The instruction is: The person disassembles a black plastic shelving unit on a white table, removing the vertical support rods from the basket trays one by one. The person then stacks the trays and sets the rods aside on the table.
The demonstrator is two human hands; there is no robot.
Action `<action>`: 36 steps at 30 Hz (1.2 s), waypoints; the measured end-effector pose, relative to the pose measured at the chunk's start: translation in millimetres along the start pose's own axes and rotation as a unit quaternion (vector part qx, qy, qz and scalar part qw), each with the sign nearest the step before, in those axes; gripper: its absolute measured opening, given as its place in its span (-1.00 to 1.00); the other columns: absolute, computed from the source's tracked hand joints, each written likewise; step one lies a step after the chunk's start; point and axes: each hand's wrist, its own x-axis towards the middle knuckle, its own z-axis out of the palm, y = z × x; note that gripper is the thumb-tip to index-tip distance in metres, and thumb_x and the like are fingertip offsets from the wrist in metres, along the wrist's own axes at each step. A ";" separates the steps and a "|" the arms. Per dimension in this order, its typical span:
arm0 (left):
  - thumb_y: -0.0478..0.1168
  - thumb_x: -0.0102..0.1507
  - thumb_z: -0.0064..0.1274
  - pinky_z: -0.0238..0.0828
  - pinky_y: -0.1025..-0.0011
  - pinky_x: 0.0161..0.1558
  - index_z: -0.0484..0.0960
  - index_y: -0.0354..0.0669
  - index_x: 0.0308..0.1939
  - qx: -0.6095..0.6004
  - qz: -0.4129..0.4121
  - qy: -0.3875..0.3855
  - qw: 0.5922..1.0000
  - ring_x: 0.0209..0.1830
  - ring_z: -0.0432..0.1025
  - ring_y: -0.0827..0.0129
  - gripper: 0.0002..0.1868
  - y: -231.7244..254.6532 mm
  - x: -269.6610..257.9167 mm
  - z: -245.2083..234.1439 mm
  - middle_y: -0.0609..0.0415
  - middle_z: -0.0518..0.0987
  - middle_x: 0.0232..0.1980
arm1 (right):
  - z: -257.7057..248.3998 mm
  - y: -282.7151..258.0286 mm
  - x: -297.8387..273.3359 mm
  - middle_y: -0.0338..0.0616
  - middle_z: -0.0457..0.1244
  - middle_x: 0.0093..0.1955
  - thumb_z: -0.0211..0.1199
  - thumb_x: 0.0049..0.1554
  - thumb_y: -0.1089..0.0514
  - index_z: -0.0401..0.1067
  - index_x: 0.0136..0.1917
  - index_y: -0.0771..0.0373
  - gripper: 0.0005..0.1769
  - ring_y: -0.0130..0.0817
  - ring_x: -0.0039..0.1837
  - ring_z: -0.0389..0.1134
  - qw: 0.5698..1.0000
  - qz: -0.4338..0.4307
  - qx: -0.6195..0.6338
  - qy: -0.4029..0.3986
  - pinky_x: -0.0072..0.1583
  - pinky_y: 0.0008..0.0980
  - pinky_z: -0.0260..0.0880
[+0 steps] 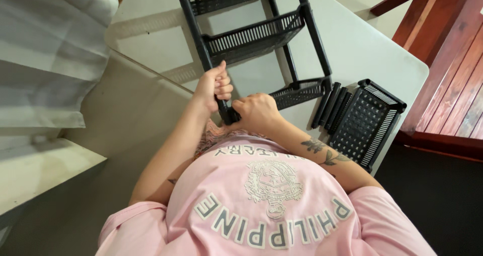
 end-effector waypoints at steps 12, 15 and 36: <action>0.10 0.47 -0.05 -0.19 0.53 -0.61 0.06 0.13 -0.63 -0.017 -0.014 -0.210 0.978 -0.72 -0.09 0.60 -0.37 -2.2 -7.9 -11.2 0.38 0.01 -0.70 | 2.7 6.1 2.0 -0.25 0.31 -0.44 0.49 -0.28 -0.44 0.44 -0.45 0.14 -0.38 -0.27 -0.32 0.39 1.000 -0.009 -0.008 0.028 -0.18 -0.29 0.37; 0.06 0.42 -0.05 -0.22 0.51 -0.63 0.06 0.14 -0.64 0.007 -0.017 -0.088 0.996 -0.74 -0.13 0.58 -0.40 -0.3 -11.5 -2.7 0.37 -0.03 -0.70 | 7.6 4.9 -1.6 -0.24 0.31 -0.42 0.50 -0.29 -0.44 0.43 -0.45 0.15 -0.37 -0.27 -0.31 0.39 0.998 -0.024 -0.003 0.055 -0.18 -0.28 0.37; 0.01 0.34 0.11 0.34 0.43 -0.41 0.46 -0.07 -0.28 0.223 0.185 0.149 0.945 -0.50 0.38 0.48 -0.71 -10.0 -28.9 1.7 0.23 0.46 -0.45 | -28.0 51.7 -39.9 -0.25 0.31 -0.02 0.50 -0.04 0.00 0.51 0.02 0.04 -0.63 -0.16 0.19 0.30 0.955 0.084 0.010 0.283 0.35 0.05 0.08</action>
